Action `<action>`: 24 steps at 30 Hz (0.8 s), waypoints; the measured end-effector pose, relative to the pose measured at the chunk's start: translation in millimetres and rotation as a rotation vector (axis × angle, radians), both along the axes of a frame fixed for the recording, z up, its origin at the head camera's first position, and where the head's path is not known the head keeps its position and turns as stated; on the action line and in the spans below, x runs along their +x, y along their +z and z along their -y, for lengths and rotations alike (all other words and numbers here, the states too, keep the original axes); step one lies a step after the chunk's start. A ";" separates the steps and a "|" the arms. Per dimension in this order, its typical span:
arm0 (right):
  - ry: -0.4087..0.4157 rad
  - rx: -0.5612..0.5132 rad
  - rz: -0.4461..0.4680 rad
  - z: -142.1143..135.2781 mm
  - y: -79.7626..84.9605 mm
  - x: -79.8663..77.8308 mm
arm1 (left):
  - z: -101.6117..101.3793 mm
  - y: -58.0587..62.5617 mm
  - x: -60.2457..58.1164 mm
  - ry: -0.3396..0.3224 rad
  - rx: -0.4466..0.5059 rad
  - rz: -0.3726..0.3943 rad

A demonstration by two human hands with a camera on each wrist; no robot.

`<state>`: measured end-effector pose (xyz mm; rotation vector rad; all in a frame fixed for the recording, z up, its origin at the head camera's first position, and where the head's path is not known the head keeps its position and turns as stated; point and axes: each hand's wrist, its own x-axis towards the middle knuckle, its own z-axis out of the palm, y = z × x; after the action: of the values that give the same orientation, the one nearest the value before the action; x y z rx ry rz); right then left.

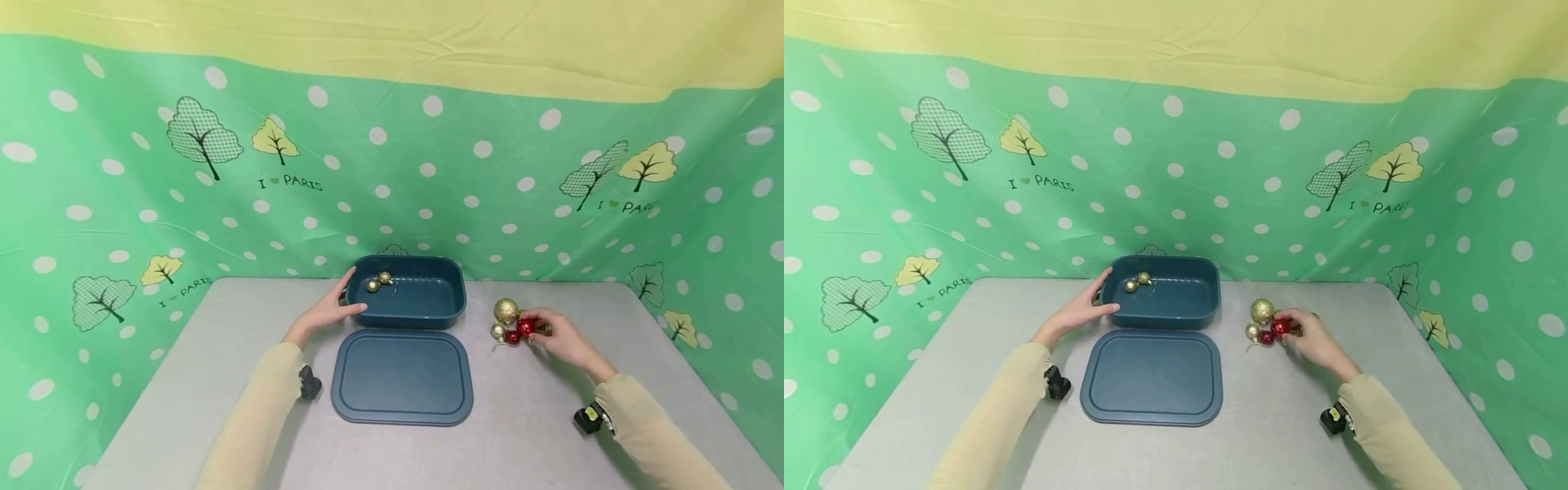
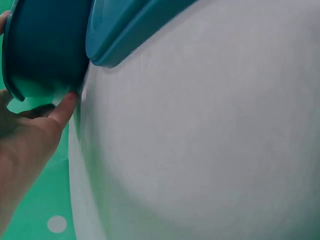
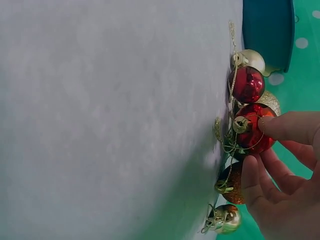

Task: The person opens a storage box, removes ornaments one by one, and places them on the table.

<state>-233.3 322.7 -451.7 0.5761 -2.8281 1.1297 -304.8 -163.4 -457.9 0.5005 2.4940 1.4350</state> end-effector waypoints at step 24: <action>-0.033 -0.036 -0.019 0.5 13.4 8.0 | -9.4 24.2 10.6 -0.071 -0.042 0.011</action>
<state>-225.2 322.3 -438.3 0.5331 -2.7849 1.1609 -294.1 -154.0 -433.7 0.5657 2.4664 1.3522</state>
